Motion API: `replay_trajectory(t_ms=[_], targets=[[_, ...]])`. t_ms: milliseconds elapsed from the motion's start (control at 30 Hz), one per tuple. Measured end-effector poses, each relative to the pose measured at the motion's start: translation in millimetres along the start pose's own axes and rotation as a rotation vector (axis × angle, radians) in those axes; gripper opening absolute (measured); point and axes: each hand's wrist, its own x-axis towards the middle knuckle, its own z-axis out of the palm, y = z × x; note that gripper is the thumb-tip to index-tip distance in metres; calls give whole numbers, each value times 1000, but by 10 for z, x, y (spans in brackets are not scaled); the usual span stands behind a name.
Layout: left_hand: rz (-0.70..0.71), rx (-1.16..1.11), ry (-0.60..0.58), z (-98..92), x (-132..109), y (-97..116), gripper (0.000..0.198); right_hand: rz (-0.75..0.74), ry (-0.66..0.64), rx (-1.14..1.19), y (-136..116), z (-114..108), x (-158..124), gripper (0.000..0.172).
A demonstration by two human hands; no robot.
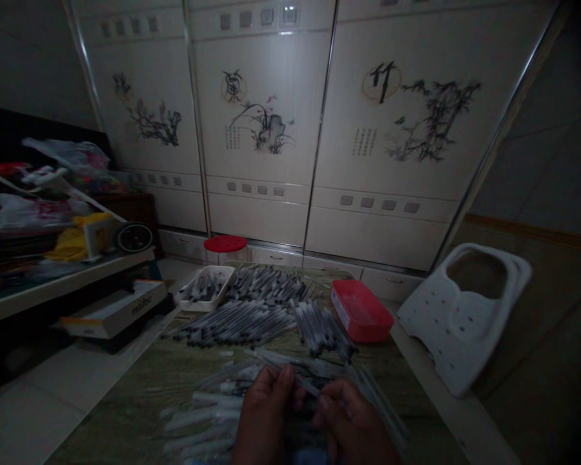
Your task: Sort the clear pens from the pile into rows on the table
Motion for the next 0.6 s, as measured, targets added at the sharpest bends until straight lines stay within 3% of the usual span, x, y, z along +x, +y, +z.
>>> replay_trajectory(t_ms=[100,200,500,600], targets=[[-1,-7,60,-3,-2,-16,37,-96,107,-100,56,22,-6,41],[10,-20,118,-17,-7,9,38,-95,143,-156,92,14,-3,37],[26,-36,209,-94,18,112,39,-152,250,-600,130,-335,109,34],[27,-14,207,-99,25,117,40,-141,258,-610,171,-355,143,40]])
